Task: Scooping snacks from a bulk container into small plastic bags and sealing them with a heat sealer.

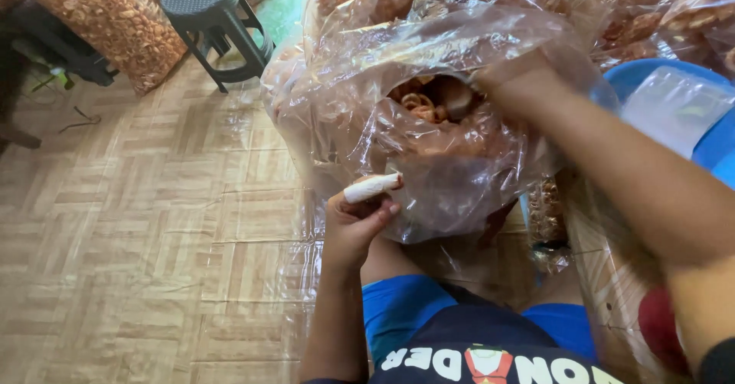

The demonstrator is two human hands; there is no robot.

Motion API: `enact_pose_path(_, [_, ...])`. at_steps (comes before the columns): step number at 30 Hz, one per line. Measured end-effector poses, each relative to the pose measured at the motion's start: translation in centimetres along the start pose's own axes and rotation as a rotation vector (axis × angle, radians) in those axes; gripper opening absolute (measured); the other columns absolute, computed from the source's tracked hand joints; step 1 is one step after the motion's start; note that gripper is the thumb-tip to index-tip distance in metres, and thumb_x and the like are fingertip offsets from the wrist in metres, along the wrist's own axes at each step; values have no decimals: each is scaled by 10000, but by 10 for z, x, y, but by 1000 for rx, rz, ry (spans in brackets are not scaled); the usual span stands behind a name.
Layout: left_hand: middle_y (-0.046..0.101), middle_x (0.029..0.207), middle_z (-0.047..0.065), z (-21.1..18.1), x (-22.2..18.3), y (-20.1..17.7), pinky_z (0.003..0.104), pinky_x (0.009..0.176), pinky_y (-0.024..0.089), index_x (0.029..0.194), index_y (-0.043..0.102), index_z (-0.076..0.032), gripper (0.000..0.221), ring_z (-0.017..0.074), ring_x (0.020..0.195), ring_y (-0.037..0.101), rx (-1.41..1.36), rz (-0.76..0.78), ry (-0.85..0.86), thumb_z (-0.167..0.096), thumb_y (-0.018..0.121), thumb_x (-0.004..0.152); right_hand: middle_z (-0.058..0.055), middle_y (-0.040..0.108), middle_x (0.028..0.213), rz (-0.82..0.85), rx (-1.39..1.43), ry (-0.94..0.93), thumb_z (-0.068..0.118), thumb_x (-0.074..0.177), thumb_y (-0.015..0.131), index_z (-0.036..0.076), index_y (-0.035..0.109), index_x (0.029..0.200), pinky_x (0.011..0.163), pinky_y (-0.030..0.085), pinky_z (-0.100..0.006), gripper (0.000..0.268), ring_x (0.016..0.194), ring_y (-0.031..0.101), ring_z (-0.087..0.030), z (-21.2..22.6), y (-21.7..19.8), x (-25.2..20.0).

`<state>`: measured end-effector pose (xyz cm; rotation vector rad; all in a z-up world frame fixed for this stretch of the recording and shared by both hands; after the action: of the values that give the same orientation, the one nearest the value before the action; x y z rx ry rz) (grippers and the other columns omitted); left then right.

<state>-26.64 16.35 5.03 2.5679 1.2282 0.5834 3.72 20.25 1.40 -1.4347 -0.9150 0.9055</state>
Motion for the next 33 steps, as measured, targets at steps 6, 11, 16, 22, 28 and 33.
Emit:
enact_pose_path(6, [537, 622, 58, -33, -1, -22, 201, 519, 400, 892, 622, 57, 234, 73, 567, 448, 151, -172, 108, 92, 668, 665, 18, 652, 848, -52, -35, 100, 602, 491, 677, 222, 667, 862, 744, 465, -292, 531, 894, 615, -146, -40, -19, 17])
enact_pose_path(11, [506, 610, 15, -52, 4, -22, 162, 508, 356, 939, 609, 47, 273, 30, 552, 429, 226, -248, 168, 106, 613, 673, -90, 601, 1162, 113, 66, 149, 623, 455, 695, 114, 625, 1125, 1004, 322, -328, 844, 1159, 494, -241, -18, -33, -3])
enact_pose_path(16, [604, 808, 85, -60, 30, 16, 166, 489, 374, 963, 635, 12, 387, 53, 543, 399, 400, -94, 147, 138, 499, 624, 14, 675, 922, 193, 3, -176, 457, 745, 523, 264, 608, 1021, 793, 484, -322, 347, 958, 618, -153, 37, 8, 6])
enact_pose_path(22, [605, 963, 116, -39, 51, 9, 274, 706, 461, 998, 667, -58, 448, 134, 766, 535, 653, -73, 139, 58, 512, 594, -18, 679, 926, 264, 254, -213, 437, 669, 635, 212, 655, 1002, 794, 473, -344, 402, 991, 596, -195, 47, 7, 6])
enact_pose_path(28, [492, 435, 24, 6, 112, 18, 293, 452, 409, 988, 662, -181, 334, 178, 409, 487, 1042, 9, 31, -119, 567, 674, -80, 637, 1027, 115, 485, -142, 416, 686, 649, 202, 637, 1047, 865, 447, -402, 420, 1036, 558, -272, 67, -17, -8])
enact_pose_path(33, [598, 913, 168, -45, 152, 5, 318, 586, 482, 1059, 599, -51, 342, 224, 565, 535, 1096, -167, 201, -72, 545, 722, -85, 644, 895, 107, 615, 9, 281, 740, 643, 124, 638, 946, 698, 442, -343, 260, 820, 583, -234, 37, -28, -22])
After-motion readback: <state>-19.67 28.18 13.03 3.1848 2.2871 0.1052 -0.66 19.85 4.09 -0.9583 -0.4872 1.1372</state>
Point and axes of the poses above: each hand's wrist, its own x-axis towards the middle knuckle, its own y-axis out of the palm, z = x × y, the point moved 9 cm from there along x, towards the middle knuckle
